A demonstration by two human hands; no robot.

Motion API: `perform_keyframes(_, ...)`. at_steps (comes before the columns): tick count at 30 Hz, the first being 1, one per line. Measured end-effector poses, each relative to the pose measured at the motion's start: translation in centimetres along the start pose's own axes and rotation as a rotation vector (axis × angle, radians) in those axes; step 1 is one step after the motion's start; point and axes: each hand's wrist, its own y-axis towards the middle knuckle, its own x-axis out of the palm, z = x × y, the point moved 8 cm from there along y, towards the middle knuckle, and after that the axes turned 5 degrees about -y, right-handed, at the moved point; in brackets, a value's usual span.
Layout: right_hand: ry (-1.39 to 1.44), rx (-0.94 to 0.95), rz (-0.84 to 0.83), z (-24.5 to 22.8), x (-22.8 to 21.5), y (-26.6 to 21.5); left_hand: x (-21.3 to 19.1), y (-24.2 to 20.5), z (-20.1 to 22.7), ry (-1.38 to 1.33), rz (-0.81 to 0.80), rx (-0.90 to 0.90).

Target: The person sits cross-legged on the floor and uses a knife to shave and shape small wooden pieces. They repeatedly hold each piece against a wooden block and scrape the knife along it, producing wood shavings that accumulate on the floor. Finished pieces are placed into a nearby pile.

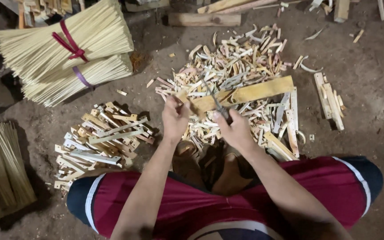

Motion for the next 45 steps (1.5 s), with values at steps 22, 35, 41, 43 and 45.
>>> perform_keyframes(22,0.565,-0.509,0.209,-3.6,-1.0,-1.4,-1.4,0.6,-8.8,0.279,0.045,0.128)
perform_keyframes(35,0.008,0.246,-0.323,0.3,3.9,-0.1,-0.9,2.1,-9.4,0.273,0.015,0.168)
perform_keyframes(41,0.232,-0.321,0.174,-0.6,1.9,-0.6,-2.1,0.1,-9.7,0.282,0.020,0.134)
perform_keyframes(43,0.049,-0.215,0.125,2.9,4.5,0.9,-1.8,2.1,-9.2,0.258,0.048,0.192)
perform_keyframes(45,-0.329,0.419,-0.439,10.9,10.0,0.3,-1.9,2.1,-10.9,0.268,0.059,0.268)
